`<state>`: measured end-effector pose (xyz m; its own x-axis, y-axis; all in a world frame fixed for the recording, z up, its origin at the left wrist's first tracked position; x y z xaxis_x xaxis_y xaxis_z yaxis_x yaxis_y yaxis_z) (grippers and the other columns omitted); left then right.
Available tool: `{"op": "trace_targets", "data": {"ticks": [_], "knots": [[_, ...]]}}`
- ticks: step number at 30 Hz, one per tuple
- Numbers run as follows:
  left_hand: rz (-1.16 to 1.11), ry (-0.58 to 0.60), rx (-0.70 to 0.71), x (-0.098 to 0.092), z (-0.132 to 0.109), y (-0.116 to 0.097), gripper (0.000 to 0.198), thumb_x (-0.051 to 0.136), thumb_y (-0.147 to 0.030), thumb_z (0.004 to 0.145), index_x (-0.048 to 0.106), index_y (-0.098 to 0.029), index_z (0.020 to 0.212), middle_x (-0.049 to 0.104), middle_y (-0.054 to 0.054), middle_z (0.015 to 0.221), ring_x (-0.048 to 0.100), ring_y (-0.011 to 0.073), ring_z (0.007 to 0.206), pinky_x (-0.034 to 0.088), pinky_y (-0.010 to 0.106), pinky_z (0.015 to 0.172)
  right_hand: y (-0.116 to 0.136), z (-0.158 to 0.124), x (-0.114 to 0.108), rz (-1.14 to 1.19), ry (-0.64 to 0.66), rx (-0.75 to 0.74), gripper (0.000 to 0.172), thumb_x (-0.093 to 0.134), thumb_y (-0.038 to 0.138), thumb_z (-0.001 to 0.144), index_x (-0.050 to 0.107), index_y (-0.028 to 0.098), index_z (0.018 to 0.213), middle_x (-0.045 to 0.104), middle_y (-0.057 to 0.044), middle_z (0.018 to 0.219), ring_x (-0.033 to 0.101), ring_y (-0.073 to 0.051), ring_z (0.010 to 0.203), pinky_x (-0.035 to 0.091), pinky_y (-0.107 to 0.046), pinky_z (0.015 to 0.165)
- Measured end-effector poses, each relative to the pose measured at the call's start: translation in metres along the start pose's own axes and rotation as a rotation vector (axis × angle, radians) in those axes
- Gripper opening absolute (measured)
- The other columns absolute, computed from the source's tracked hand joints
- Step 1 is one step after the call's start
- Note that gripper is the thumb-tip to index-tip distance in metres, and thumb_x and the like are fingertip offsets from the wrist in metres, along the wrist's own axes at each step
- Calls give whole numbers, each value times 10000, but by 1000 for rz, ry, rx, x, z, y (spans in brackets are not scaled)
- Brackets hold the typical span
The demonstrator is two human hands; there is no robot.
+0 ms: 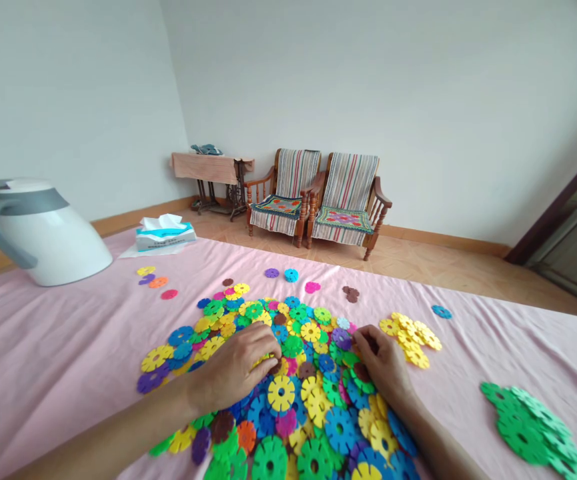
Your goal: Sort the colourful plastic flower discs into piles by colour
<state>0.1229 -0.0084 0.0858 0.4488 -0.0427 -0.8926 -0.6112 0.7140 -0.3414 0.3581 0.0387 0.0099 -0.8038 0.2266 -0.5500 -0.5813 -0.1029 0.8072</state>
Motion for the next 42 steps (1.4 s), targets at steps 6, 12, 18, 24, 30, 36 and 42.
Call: {"op": "trace_targets", "data": {"ticks": [6, 12, 18, 24, 30, 36, 42], "knots": [[10, 117, -3, 9, -1, -7, 201, 613, -198, 862, 653, -205, 1058, 614, 43, 938, 551, 201, 919, 467, 350, 831, -1, 0, 1, -2, -4, 1, 364, 452, 512, 853, 565, 192, 722, 502, 26, 536, 476, -122, 466, 319, -215, 432], [17, 131, 13, 23, 0, -7, 342, 587, -129, 859, 595, -214, 1190, 632, 57, 1058, 555, 218, 997, 459, 384, 898, 3, 0, -1, -11, -11, -10, 361, 452, 499, 850, 570, 187, 713, 510, 23, 525, 471, -121, 452, 313, -216, 428], [-198, 101, 28, 31, 2, -23, 289, 498, -131, 914, 619, -209, 1165, 679, 53, 1062, 616, 178, 983, 486, 312, 879, 5, 0, -2, -20, -9, -14, 359, 445, 494, 852, 566, 187, 711, 523, 18, 540, 488, -127, 479, 325, -220, 445], [-238, -9, -58, 2, 5, -4, 227, 482, -141, 916, 659, -212, 1040, 682, 30, 989, 622, 149, 920, 473, 276, 834, 4, -1, -2, -16, -5, -17, 367, 448, 507, 851, 558, 187, 708, 505, 24, 536, 490, -128, 482, 329, -222, 453], [-97, 246, -121, -4, -9, 10, 134, 615, -172, 800, 671, -217, 913, 613, 10, 875, 584, 177, 853, 433, 273, 741, 1, -1, 0, 18, 9, 8, 362, 446, 508, 851, 553, 189, 715, 507, 25, 540, 486, -120, 446, 315, -213, 415], [43, 207, -98, -2, -14, 9, 213, 619, -206, 789, 641, -217, 1001, 574, 43, 1004, 551, 210, 971, 436, 295, 799, 2, -1, -1, 18, -3, 9, 367, 450, 511, 847, 564, 188, 714, 520, 22, 542, 485, -118, 438, 322, -215, 411], [86, 121, -38, 1, 2, 9, 165, 507, -126, 832, 660, -182, 854, 623, 35, 823, 591, 178, 826, 448, 284, 734, 1, -1, 0, 23, 6, 8, 377, 446, 524, 849, 561, 191, 715, 511, 26, 537, 479, -121, 434, 321, -221, 413]]}}
Point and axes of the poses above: each hand's wrist, its own z-axis towards the middle knuckle, its own x-axis out of the palm, y = z × x, the point moved 10 cm from there along z, towards the middle knuckle
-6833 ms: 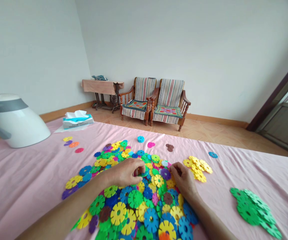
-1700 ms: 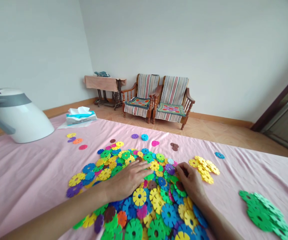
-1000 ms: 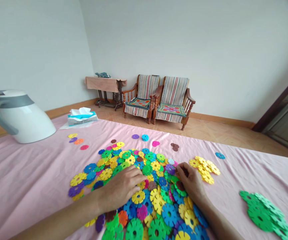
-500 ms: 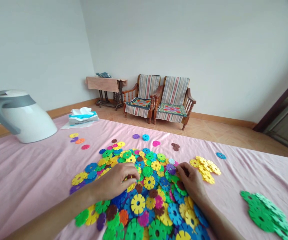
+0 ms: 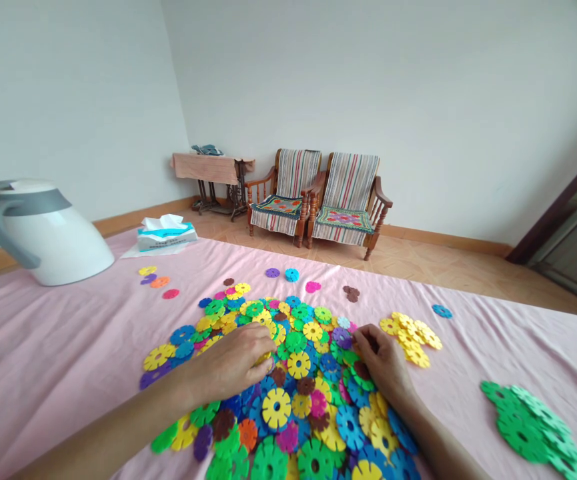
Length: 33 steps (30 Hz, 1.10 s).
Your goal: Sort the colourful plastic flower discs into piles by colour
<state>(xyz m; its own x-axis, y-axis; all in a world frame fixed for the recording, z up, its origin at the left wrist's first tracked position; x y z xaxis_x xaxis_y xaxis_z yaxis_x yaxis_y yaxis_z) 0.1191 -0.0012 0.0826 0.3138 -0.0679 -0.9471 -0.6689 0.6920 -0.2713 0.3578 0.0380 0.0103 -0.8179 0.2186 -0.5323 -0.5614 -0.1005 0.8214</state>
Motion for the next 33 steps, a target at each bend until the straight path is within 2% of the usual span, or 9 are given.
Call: {"op": "trace_targets", "data": {"ticks": [6, 9, 11, 15, 19, 22, 25, 27, 33], "knots": [[-130, -145, -90, -9, 7, 34, 291, 430, -93, 872, 675, -180, 1002, 703, 52, 990, 644, 175, 930, 492, 326, 842, 2, 0, -1, -18, 1, -7, 358, 449, 503, 854, 558, 189, 719, 513, 23, 548, 482, -121, 462, 322, -215, 428], [-117, -223, -97, -21, 0, 31, 263, 465, -156, 899, 647, -195, 1085, 674, 62, 1100, 593, 199, 1069, 451, 392, 955, 4, 0, -1, -20, 2, -12, 363, 448, 503, 856, 555, 188, 711, 507, 25, 540, 473, -119, 460, 318, -214, 427], [-105, -163, -65, -20, -7, 14, 238, 513, -209, 902, 632, -216, 1108, 653, 56, 1132, 560, 209, 1110, 432, 404, 983, 4, 0, -1, -19, 0, -12, 364, 449, 505, 854, 556, 187, 711, 508, 23, 541, 478, -120, 465, 317, -213, 425], [-89, 115, -30, -5, -36, -22, 268, 692, -261, 793, 636, -245, 1054, 629, 37, 1088, 576, 232, 1026, 477, 378, 898, 1, 0, 0, -6, 1, 3, 370, 447, 515, 852, 559, 188, 720, 517, 21, 545, 486, -122, 452, 317, -215, 414], [-63, 229, -46, 5, -70, -35, 666, 821, -341, 637, 551, -316, 1245, 553, 64, 1283, 514, 334, 1165, 456, 463, 949, -1, 0, 1, -11, 1, 6, 371, 454, 526, 845, 565, 193, 727, 509, 28, 543, 482, -122, 441, 325, -219, 415], [-36, 274, 4, 16, -80, -43, 849, 768, -401, 709, 319, -383, 1429, 352, 73, 1492, 374, 372, 1316, 397, 511, 1019, 0, 0, 0, -17, -2, 3, 367, 452, 525, 847, 568, 196, 732, 505, 29, 534, 494, -129, 458, 331, -218, 426], [-23, 290, 51, 26, -74, -49, 790, 604, -501, 839, 153, -385, 1477, 179, 53, 1554, 233, 343, 1393, 303, 521, 1092, 2, 0, -2, -29, -11, -13, 371, 454, 528, 842, 566, 195, 722, 518, 25, 538, 483, -128, 456, 334, -223, 434], [-39, 257, 89, 29, -64, -51, 754, 506, -551, 880, 107, -355, 1488, 141, 51, 1559, 176, 330, 1410, 226, 538, 1121, 4, -1, -3, -32, -14, -21, 376, 449, 529, 843, 566, 194, 719, 518, 26, 537, 470, -125, 449, 336, -227, 437], [-61, 189, 157, 38, -31, -50, 701, 436, -584, 900, 199, -280, 1486, 198, 82, 1547, 168, 330, 1412, 133, 559, 1136, 7, -1, -3, -56, -22, -41, 382, 450, 526, 841, 579, 190, 713, 520, 23, 529, 480, -133, 478, 341, -228, 454]]}}
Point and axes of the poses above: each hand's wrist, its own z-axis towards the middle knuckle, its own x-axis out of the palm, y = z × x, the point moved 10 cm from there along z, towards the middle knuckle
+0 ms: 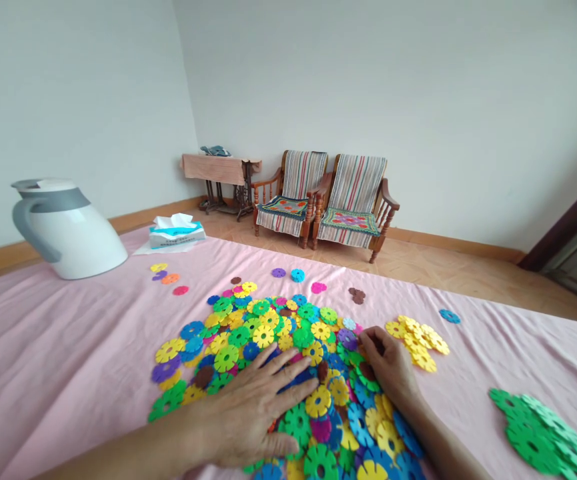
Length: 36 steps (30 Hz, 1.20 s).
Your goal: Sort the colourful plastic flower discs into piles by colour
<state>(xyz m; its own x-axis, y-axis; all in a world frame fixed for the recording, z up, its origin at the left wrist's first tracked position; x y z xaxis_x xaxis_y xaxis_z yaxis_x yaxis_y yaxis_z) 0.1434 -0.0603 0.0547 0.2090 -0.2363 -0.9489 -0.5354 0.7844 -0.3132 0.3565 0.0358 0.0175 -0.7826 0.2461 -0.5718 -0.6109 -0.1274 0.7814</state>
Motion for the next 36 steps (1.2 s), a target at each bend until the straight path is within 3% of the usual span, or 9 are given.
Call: {"op": "trace_targets", "data": {"ticks": [7, 14, 17, 21, 25, 27, 30, 32, 36], "knots": [[31, -37, -29, 2, 25, 7, 623, 384, -552, 936, 263, -254, 1469, 239, 93, 1537, 210, 325, 1403, 150, 566, 1132, -3, 0, 3, 41, 28, 25, 388, 451, 538, 843, 578, 189, 731, 549, 8, 551, 484, -134, 471, 353, -232, 443], [72, -292, -102, -10, 34, 20, 359, 458, -219, 950, 503, -177, 1303, 536, 90, 1353, 455, 237, 1277, 306, 475, 1111, -7, -1, 4, 47, 39, 44, 381, 453, 543, 846, 565, 197, 733, 530, 22, 548, 493, -133, 474, 345, -226, 445], [66, -393, -128, -24, 27, 28, 302, 448, -179, 947, 551, -173, 1231, 584, 86, 1288, 500, 218, 1227, 386, 425, 1059, -5, 0, 3, 41, 33, 37, 373, 455, 531, 846, 566, 194, 729, 531, 20, 549, 494, -135, 485, 343, -226, 452], [44, -422, -282, -52, 5, 51, 169, 455, -207, 936, 607, -188, 1006, 651, 58, 1034, 594, 202, 1009, 471, 364, 908, -1, 0, 1, 16, 20, 24, 369, 456, 520, 845, 572, 191, 725, 528, 20, 543, 482, -133, 487, 343, -229, 464], [158, -218, -460, -60, -32, 85, 112, 552, -282, 845, 552, -202, 766, 608, 37, 810, 606, 219, 761, 467, 307, 654, -1, 0, 0, 0, 14, 23, 359, 464, 507, 844, 581, 191, 721, 529, 19, 539, 480, -132, 490, 340, -226, 466], [230, -180, -521, -62, -59, 106, 126, 598, -330, 791, 565, -210, 815, 623, 49, 829, 617, 238, 757, 449, 302, 627, -3, 0, 1, 2, 12, 25, 360, 461, 507, 846, 585, 190, 728, 528, 20, 538, 479, -131, 489, 337, -225, 464], [306, -175, -632, -62, -103, 143, 366, 669, -390, 698, 571, -229, 1011, 655, 52, 807, 628, 259, 708, 433, 302, 590, -4, 0, 2, 17, 19, 30, 370, 454, 517, 849, 575, 191, 726, 524, 20, 541, 483, -132, 488, 333, -223, 459], [310, -181, -679, -58, -128, 164, 418, 686, -443, 659, 586, -226, 1001, 665, 63, 783, 630, 281, 699, 439, 317, 599, -4, 0, 3, 20, 22, 27, 375, 454, 526, 846, 567, 191, 720, 525, 19, 543, 485, -133, 489, 332, -224, 458], [134, -232, -713, -50, -148, 182, 438, 700, -490, 633, 625, -251, 992, 679, 69, 883, 638, 292, 760, 467, 322, 655, -6, 1, 4, 29, 39, 40, 383, 444, 536, 848, 567, 194, 728, 539, 16, 553, 493, -136, 492, 332, -226, 458]]}}
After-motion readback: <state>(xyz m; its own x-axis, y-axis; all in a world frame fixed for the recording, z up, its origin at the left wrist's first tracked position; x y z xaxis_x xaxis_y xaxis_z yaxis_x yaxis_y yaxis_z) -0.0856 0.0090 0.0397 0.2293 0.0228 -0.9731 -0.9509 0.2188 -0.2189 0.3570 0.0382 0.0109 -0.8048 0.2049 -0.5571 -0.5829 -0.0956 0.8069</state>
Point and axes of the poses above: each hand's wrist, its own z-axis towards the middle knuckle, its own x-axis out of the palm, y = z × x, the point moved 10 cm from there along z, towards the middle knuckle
